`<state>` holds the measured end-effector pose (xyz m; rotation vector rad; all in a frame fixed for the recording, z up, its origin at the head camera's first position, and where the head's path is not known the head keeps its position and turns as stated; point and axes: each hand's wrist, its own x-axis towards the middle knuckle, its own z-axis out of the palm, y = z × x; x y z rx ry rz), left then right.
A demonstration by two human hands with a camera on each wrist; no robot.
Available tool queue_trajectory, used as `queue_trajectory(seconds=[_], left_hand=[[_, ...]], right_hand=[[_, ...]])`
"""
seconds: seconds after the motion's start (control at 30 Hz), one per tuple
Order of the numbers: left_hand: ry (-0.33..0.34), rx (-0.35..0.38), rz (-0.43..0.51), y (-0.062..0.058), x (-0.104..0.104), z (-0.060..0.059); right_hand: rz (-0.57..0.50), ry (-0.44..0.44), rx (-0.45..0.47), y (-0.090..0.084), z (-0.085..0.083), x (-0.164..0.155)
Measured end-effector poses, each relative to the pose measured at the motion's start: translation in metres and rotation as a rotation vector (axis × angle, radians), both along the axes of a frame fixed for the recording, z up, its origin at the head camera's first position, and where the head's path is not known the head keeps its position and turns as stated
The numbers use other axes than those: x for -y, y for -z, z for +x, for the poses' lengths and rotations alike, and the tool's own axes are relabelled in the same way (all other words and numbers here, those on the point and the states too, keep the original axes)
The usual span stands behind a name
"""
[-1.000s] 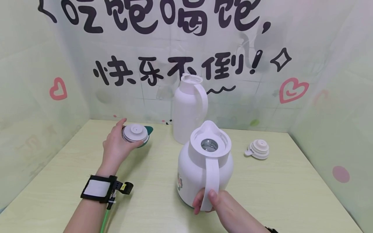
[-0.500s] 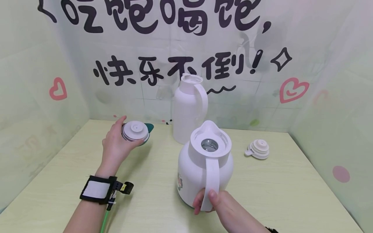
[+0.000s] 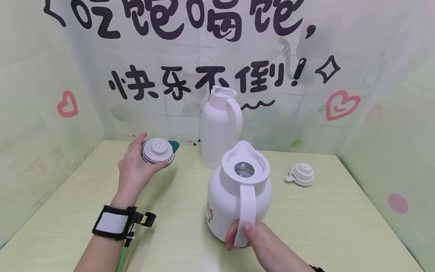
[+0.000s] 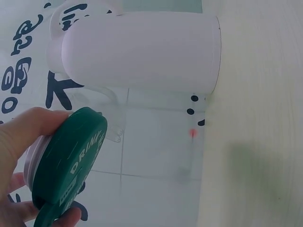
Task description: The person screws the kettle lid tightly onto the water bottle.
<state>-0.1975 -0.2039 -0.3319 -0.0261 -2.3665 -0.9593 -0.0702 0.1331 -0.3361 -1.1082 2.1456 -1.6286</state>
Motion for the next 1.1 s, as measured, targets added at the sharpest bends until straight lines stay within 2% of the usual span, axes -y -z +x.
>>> queue_trajectory(seconds=[0.7,1.1], left_hand=[[-0.002,-0.141,-0.007,-0.014,-0.010,0.011],[0.030,-0.245,-0.025,-0.025,-0.020,0.021]], right_hand=[[0.003,-0.005,-0.014,0.001,0.000,0.000],[0.021,0.009,-0.010,0.000,0.001,-0.001]])
